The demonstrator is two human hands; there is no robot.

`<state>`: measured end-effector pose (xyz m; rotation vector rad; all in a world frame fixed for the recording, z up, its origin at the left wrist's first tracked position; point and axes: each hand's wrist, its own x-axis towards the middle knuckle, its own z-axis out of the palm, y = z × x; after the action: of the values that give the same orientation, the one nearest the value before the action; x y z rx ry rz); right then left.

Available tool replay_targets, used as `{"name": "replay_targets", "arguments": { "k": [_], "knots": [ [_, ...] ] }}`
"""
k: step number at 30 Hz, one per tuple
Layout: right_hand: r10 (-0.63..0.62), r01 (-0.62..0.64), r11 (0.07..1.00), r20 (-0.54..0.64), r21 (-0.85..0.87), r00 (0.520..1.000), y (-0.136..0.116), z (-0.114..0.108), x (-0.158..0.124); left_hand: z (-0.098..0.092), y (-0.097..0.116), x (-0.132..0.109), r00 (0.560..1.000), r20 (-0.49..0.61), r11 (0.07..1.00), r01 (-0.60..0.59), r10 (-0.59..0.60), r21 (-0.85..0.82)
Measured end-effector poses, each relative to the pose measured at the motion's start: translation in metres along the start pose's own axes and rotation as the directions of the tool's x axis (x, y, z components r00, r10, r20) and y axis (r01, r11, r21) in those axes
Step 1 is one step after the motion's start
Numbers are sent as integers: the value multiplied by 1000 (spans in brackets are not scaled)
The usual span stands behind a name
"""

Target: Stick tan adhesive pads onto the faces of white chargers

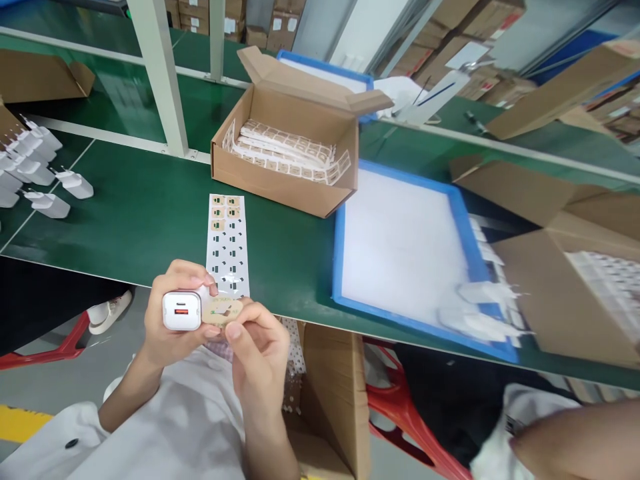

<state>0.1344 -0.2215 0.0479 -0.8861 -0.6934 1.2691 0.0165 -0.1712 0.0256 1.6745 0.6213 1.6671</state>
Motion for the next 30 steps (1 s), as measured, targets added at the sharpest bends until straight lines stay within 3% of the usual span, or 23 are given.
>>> {"name": "replay_targets", "arguments": {
  "k": [5, 9, 16, 21, 30],
  "knots": [
    [-63, 66, 995, 42, -69, 997, -13, -7, 7, -4, 3, -2, 998, 66, 1000, 25, -25, 1],
    [-90, 96, 992, 79, -79, 993, -30, -4, 11, -8, 13, -3, 977, 141, 983, 172, -162, -63],
    [160, -128, 983, 267, -134, 950, -34, 5, 10, -11, 22, -2, 944, 189, 948, 295, -271, -115],
    [195, -160, 976, 271, -145, 942, -30, 3, 10, -13, 18, -2, 937, 230, 949, 295, -264, -111],
    [253, -220, 965, 265, -145, 930, -27, 1, 12, -10, 15, -1, 940, 202, 952, 296, -277, -74]
  ]
}}
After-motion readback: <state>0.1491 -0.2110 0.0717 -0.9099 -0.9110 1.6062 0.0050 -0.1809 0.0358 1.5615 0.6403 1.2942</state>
